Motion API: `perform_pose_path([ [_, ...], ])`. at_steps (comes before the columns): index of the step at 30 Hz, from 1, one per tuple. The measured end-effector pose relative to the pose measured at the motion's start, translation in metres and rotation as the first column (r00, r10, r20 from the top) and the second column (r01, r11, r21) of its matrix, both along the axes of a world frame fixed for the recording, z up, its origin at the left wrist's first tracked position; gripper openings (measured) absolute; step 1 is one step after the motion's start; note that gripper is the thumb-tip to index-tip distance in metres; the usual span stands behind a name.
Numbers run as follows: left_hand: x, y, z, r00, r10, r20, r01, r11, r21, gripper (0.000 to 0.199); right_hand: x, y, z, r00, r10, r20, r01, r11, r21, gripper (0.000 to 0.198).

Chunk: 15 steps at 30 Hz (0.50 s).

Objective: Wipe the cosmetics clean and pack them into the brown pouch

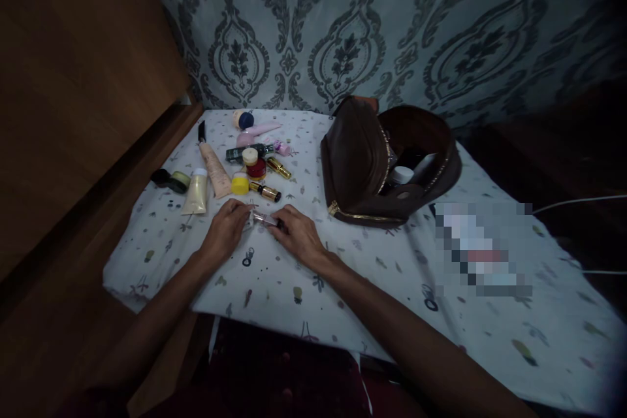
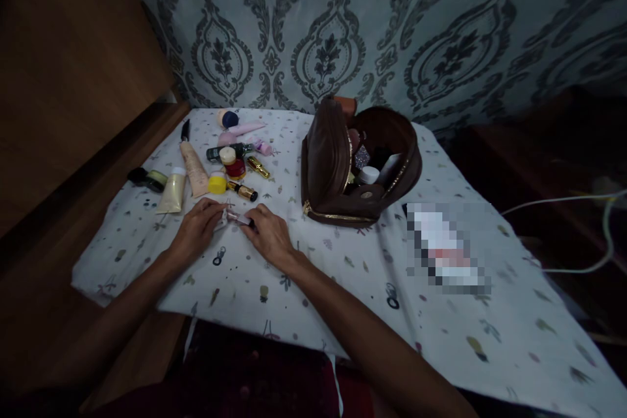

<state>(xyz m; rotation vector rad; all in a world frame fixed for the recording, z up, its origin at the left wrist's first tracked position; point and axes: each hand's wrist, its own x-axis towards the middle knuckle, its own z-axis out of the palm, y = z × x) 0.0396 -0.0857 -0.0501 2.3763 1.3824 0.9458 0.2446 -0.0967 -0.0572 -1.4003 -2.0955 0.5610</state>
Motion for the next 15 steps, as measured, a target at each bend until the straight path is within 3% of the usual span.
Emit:
perform_pose_path([
  [6, -0.0011, 0.0016, 0.0012, 0.999, 0.028, -0.02, -0.028, 0.999, -0.028, 0.026, 0.0028, -0.0012, 0.0001, 0.994, 0.037, -0.106, -0.034, 0.999, 0.029, 0.023],
  [15, 0.0042, -0.0015, -0.0066, 0.987, 0.076, -0.141, -0.053, 0.987, 0.154, 0.026, 0.0011, 0.0002, -0.0053, 0.982, 0.081, -0.173, -0.068, 0.994, 0.08, 0.02],
])
